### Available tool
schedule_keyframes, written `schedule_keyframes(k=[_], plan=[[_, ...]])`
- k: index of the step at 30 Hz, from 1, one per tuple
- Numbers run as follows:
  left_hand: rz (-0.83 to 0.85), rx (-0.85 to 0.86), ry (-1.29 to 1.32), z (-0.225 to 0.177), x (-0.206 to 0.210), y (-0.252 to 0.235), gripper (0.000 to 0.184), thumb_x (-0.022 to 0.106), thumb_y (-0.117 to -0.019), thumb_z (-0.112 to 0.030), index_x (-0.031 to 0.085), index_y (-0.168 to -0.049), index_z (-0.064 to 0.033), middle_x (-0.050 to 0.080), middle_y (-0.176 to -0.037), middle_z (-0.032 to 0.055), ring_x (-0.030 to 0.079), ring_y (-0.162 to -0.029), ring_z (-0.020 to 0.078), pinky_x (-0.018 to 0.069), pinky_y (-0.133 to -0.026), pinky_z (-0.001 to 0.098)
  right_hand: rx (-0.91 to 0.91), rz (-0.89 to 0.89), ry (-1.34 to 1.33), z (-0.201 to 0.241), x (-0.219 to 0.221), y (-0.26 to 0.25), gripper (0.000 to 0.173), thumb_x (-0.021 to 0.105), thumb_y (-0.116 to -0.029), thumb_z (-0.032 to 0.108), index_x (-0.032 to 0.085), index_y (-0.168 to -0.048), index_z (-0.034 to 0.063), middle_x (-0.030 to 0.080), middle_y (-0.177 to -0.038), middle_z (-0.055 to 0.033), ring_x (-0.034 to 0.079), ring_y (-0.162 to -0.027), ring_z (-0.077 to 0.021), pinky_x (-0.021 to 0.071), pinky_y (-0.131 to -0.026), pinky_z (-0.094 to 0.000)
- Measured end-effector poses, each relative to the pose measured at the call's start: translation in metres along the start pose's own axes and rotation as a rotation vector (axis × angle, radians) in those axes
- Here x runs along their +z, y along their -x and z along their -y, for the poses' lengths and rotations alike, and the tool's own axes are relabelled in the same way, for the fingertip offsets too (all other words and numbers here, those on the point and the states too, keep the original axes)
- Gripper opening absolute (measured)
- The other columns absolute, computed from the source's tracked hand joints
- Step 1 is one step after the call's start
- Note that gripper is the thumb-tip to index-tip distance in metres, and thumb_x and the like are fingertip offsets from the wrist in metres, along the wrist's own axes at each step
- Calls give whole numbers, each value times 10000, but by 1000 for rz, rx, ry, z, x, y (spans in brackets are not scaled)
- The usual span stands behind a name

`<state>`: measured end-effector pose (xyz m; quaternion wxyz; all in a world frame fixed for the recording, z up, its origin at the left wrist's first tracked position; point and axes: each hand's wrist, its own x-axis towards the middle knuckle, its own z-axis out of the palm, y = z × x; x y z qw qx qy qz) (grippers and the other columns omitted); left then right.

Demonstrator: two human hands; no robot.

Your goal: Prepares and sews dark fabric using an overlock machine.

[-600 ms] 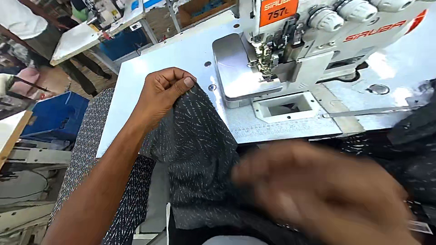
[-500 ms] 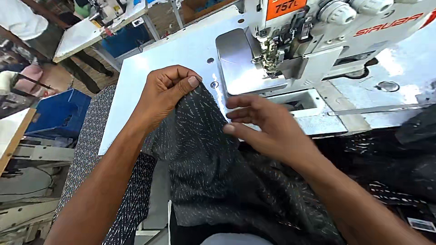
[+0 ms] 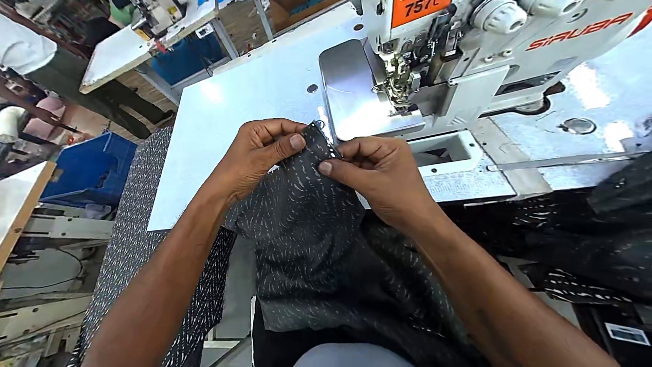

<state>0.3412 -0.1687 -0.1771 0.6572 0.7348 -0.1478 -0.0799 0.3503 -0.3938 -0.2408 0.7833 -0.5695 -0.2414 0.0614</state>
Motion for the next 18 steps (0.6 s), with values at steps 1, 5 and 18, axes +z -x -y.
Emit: schedule_keyframes(k=[1, 5, 18], plan=[[8, -7, 6, -1, 0, -1, 206, 661, -991, -110, 693, -1155, 10, 741, -956, 58, 718, -851, 105, 616, -794, 268, 12, 9, -9, 0, 0, 0, 52, 764, -880, 17, 740, -927, 13, 721, -765, -50, 671, -650, -79, 585, -602, -217], [33, -43, -21, -12, 1, -5, 212, 659, -964, -31, 677, -1166, 31, 736, -962, 76, 716, -855, 115, 618, -795, 275, 34, 34, -16, 0, 0, 1, 40, 748, -890, 36, 747, -926, 18, 713, -753, -42, 658, -637, -76, 575, -588, -221], [-76, 301, -315, -80, -28, -16, 113, 597, -1024, -109, 705, -1053, -120, 734, -939, -76, 703, -820, 50, 618, -747, 253, 98, 326, 23, -5, -15, 15, 33, 748, -897, 69, 731, -878, 48, 692, -719, -16, 629, -594, -55, 540, -533, -203]])
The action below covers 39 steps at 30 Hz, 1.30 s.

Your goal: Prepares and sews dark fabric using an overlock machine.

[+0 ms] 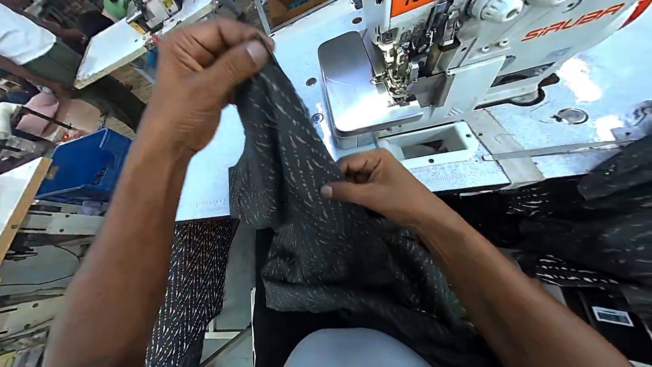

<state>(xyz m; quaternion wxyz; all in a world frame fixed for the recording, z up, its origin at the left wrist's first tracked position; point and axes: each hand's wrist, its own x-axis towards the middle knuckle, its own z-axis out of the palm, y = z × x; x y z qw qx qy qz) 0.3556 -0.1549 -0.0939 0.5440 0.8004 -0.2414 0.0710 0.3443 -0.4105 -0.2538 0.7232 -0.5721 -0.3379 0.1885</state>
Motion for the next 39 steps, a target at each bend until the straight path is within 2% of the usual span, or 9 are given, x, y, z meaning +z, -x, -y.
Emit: schedule_keyframes(k=[3, 7, 9, 12, 20, 26, 30, 36, 39], plan=[[-42, 6, -46, -3, -18, -2, 107, 592, -1033, -131, 696, -1026, -153, 738, -960, -82, 714, -865, 55, 624, -799, 265, 82, 87, -73, -8, -6, 21, 59, 740, -922, 72, 731, -877, 34, 701, -714, -35, 641, -593, -58, 550, -539, -196], [-133, -35, -4, 5, -27, 2, 101, 586, -1033, -118, 671, -987, -146, 742, -966, -33, 732, -887, 105, 630, -852, 320, 72, 48, -43, -12, -12, 35, 162, 680, -972, 134, 739, -836, 69, 654, -671, 24, 575, -572, -7, 474, -508, -154], [-150, -44, 6, 9, -28, 8, 102, 576, -1037, -115, 658, -987, -150, 737, -973, -30, 729, -905, 110, 625, -871, 327, 41, -29, -43, -13, -10, 37, 86, 719, -935, 84, 759, -863, 59, 681, -699, 20, 590, -584, -6, 496, -525, -151], [-161, -47, 6, 15, -27, 13, 115, 566, -1043, -120, 664, -996, -159, 743, -981, -35, 728, -915, 109, 620, -878, 330, 23, -153, 1, -12, -4, 37, 63, 775, -870, 61, 738, -819, 55, 661, -647, 11, 558, -526, -14, 460, -470, -166], [-204, -61, 104, 27, -27, 22, 163, 503, -1062, -112, 624, -968, -168, 733, -975, -15, 726, -913, 123, 622, -869, 343, 59, -220, 35, -10, 0, 42, 48, 769, -869, 70, 724, -860, 57, 691, -689, -11, 620, -561, -47, 519, -501, -186], [-243, -96, 131, 20, -17, 23, 181, 455, -1081, -110, 612, -1014, -169, 713, -975, -27, 702, -969, 114, 582, -955, 358, 51, -227, 8, -9, -2, 43, 67, 762, -888, 77, 728, -835, 53, 680, -669, -3, 606, -550, -35, 513, -499, -180], [-282, -94, 134, 17, -17, 22, 150, 492, -1066, -78, 632, -1045, -129, 709, -1023, 5, 697, -1012, 148, 567, -996, 389, 45, -231, -18, -11, -4, 45, 72, 748, -898, 79, 726, -835, 53, 675, -679, -1, 607, -568, -37, 520, -519, -181], [-320, -65, -116, 23, -4, -9, 22, 630, -1002, -85, 645, -1004, -101, 714, -961, -14, 703, -940, 120, 591, -927, 346, 22, -194, -37, -3, -4, 63, 33, 723, -896, 55, 726, -927, 44, 683, -722, -13, 627, -598, -61, 545, -534, -200], [-252, 42, -302, 47, 36, -44, 159, 707, -952, -140, 698, -1041, -10, 722, -961, 42, 698, -902, 120, 592, -857, 328, 108, -233, -6, -6, -2, 97, 63, 740, -883, 86, 724, -943, 78, 682, -715, -12, 626, -582, -75, 548, -519, -215]])
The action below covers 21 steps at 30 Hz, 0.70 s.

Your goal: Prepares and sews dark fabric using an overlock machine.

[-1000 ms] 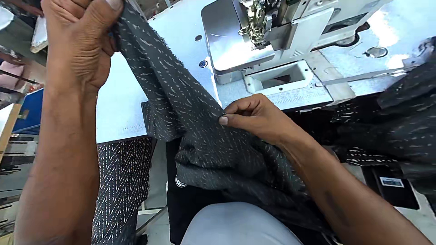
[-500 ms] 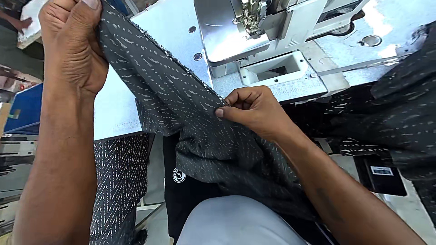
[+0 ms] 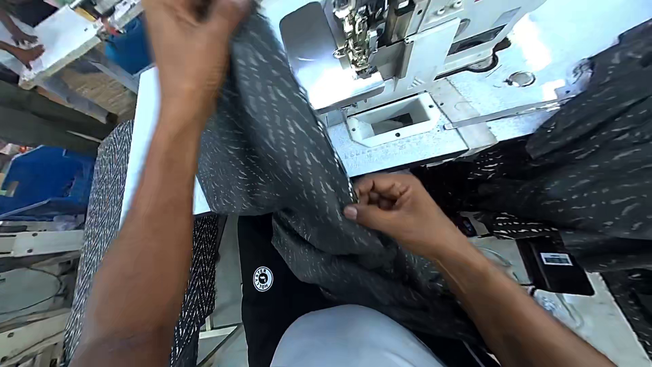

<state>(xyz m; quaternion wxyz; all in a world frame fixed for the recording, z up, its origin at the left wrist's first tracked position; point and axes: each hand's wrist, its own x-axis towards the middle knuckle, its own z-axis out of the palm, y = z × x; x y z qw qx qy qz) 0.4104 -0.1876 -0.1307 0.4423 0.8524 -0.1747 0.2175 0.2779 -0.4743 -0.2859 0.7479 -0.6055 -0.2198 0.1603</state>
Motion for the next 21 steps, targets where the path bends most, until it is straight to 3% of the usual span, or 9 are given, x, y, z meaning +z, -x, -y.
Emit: schedule_keyframes(k=[3, 6, 8, 12, 15, 17, 21], plan=[[154, 99, 33, 10, 71, 4, 186, 672, -973, -121, 683, -1094, 19, 706, -989, 77, 679, -904, 120, 578, -833, 309, 191, -126, 7, -26, -5, 40, 56, 764, -875, 141, 736, -911, 109, 649, -664, -20, 584, -546, -87, 506, -500, -232], [225, 116, 51, 21, 108, 20, 153, 639, -997, -103, 686, -1111, -13, 709, -968, 39, 673, -868, 75, 570, -801, 255, 272, -184, -54, -43, -9, 67, 65, 779, -879, 184, 744, -882, 130, 651, -662, 2, 581, -559, -57, 501, -524, -207], [235, 129, 99, 22, 113, 26, 188, 643, -990, -65, 654, -1159, 17, 714, -969, 44, 680, -863, 80, 575, -802, 250, 301, -215, -111, -46, -11, 71, 51, 777, -877, 155, 755, -885, 110, 675, -679, -14, 593, -569, -56, 501, -535, -202], [225, 85, 202, 19, 109, 27, 325, 688, -954, -13, 562, -1251, 30, 726, -918, 51, 690, -791, 105, 589, -750, 259, 308, -188, -127, -48, -15, 64, 127, 773, -887, 136, 753, -1007, 101, 685, -705, -11, 603, -586, -60, 516, -560, -202], [223, 48, 213, 17, 111, 29, 281, 687, -955, -12, 582, -1213, 26, 740, -954, 61, 717, -863, 118, 606, -808, 272, 298, -126, -118, -52, -19, 65, 101, 782, -889, 191, 745, -957, 127, 672, -685, 21, 595, -579, -33, 499, -543, -182], [213, 30, 177, 16, 114, 29, 235, 716, -938, -24, 630, -1153, 14, 739, -963, 60, 712, -852, 109, 601, -781, 257, 292, -114, -132, -56, -22, 72, 97, 785, -890, 229, 734, -888, 146, 661, -667, 46, 583, -573, -10, 483, -532, -173], [182, 36, 105, 17, 117, 27, 236, 786, -889, -66, 667, -1088, -25, 730, -977, 44, 676, -796, 85, 567, -710, 222, 304, -152, -164, -56, -24, 79, 87, 784, -896, 226, 756, -916, 146, 707, -726, 36, 632, -621, -19, 534, -579, -187]])
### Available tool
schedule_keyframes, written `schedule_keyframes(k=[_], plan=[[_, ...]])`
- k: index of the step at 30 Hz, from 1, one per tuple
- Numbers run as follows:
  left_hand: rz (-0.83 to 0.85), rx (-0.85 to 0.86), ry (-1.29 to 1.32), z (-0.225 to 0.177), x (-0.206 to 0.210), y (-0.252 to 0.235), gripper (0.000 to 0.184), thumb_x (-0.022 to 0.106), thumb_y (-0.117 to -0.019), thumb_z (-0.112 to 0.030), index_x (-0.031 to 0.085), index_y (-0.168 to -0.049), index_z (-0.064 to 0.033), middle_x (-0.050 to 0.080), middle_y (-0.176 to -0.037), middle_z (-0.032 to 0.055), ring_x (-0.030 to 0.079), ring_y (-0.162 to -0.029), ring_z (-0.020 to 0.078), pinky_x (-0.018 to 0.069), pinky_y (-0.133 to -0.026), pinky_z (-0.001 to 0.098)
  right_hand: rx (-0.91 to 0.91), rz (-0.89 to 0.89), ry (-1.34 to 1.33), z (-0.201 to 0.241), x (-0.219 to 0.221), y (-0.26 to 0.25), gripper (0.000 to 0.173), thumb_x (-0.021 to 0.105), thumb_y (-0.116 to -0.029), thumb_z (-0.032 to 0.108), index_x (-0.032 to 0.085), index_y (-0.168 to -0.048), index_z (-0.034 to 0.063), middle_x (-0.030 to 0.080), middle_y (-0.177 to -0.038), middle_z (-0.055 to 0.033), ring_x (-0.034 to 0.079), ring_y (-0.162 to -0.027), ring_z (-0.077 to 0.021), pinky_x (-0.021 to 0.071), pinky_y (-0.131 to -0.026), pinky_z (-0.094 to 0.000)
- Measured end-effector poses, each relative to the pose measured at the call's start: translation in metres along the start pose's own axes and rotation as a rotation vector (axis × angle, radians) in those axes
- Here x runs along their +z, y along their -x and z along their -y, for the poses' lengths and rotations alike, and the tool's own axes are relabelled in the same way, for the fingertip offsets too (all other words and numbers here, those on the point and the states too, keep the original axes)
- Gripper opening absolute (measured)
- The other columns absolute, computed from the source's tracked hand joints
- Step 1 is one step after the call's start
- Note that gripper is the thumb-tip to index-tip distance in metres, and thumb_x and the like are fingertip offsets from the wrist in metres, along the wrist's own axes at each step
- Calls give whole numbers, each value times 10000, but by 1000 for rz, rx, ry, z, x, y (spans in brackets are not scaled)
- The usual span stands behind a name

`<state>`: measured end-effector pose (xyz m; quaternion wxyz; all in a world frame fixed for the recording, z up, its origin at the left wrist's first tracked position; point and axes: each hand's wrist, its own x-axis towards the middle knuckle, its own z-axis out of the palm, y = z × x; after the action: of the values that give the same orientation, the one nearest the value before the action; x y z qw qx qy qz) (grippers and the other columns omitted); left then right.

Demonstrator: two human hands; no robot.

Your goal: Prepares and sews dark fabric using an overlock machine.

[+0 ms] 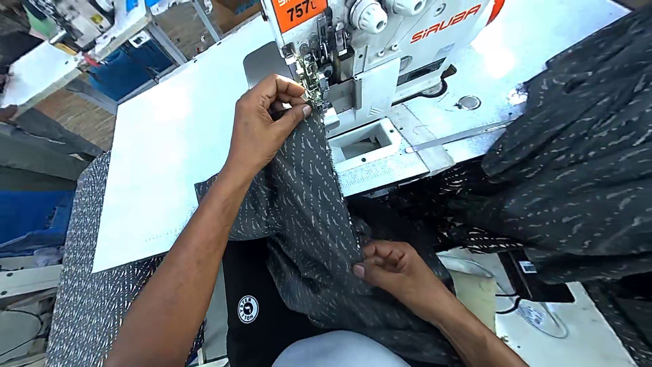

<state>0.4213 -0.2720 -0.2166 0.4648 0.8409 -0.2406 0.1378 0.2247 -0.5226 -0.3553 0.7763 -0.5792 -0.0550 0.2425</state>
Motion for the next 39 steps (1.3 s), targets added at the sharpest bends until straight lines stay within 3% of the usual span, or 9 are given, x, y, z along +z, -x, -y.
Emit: schedule_keyframes(k=[2, 4, 5, 7, 9, 13, 17, 31, 39], plan=[[-9, 44, -102, 4, -1, 1, 172, 788, -899, -149, 692, -1015, -65, 660, -1024, 34, 607, -850, 74, 503, -731, 211, 0, -16, 20, -1, 1, -3, 78, 773, -898, 217, 749, -898, 142, 688, -705, 44, 608, -607, -11, 507, -563, -182], [23, 104, -284, 1, -1, 3, 139, 721, -959, -233, 754, -997, -103, 622, -1106, 69, 573, -1014, 148, 469, -881, 289, -7, 6, 57, -2, 2, -4, 78, 759, -909, 222, 727, -902, 151, 676, -707, 61, 598, -610, 1, 496, -562, -175], [50, 118, -398, -5, 0, 7, 184, 662, -1001, -256, 770, -1033, -111, 610, -1145, 99, 547, -1074, 214, 434, -938, 365, -7, 21, 78, -3, 2, -4, 78, 751, -916, 224, 716, -910, 154, 674, -710, 67, 596, -608, 2, 494, -558, -175], [72, 107, -607, -26, 9, 21, 272, 555, -1058, -277, 755, -1102, -98, 608, -1181, 148, 554, -1075, 312, 434, -912, 487, -4, 53, 115, -6, 1, -1, 85, 736, -932, 236, 689, -923, 166, 651, -703, 84, 578, -597, 6, 480, -544, -175], [112, 36, -693, -46, 21, 43, 379, 462, -1087, -304, 690, -1276, -67, 596, -1247, 153, 560, -1120, 336, 454, -923, 523, -13, 69, 127, -10, -2, 2, 89, 732, -937, 234, 666, -922, 176, 633, -685, 101, 562, -579, 15, 464, -524, -169], [132, 38, -681, -46, 31, 59, 482, 434, -1066, -325, 567, -1453, -70, 555, -1373, 151, 494, -1267, 345, 406, -1039, 508, -24, 62, 94, -10, -3, 3, 69, 708, -957, 203, 682, -987, 146, 650, -721, 86, 575, -604, 6, 479, -551, -168], [104, 48, -591, -43, 28, 55, 432, 461, -1041, -306, 589, -1355, -38, 554, -1423, 130, 492, -1329, 303, 412, -1085, 473, -50, 56, 119, -6, -6, 0, 159, 697, -965, 200, 695, -1098, 113, 688, -789, 61, 614, -650, -23, 523, -591, -201], [158, -3, -702, -50, 29, 53, 468, 453, -1034, -333, 583, -1392, -60, 509, -1524, 105, 450, -1405, 297, 391, -1118, 463, -109, 22, 88, -5, -16, 2, 81, 684, -966, 223, 691, -913, 163, 636, -704, 98, 561, -607, 28, 461, -552, -147], [250, -110, -621, -11, 5, 11, 592, 289, -1059, -359, 446, -1533, -42, 397, -1626, 126, 285, -1550, 233, 150, -1278, 510, -281, -26, 123, 32, -11, -31, 70, 679, -940, 203, 701, -930, 137, 618, -664, 25, 549, -547, -24, 458, -501, -171]])
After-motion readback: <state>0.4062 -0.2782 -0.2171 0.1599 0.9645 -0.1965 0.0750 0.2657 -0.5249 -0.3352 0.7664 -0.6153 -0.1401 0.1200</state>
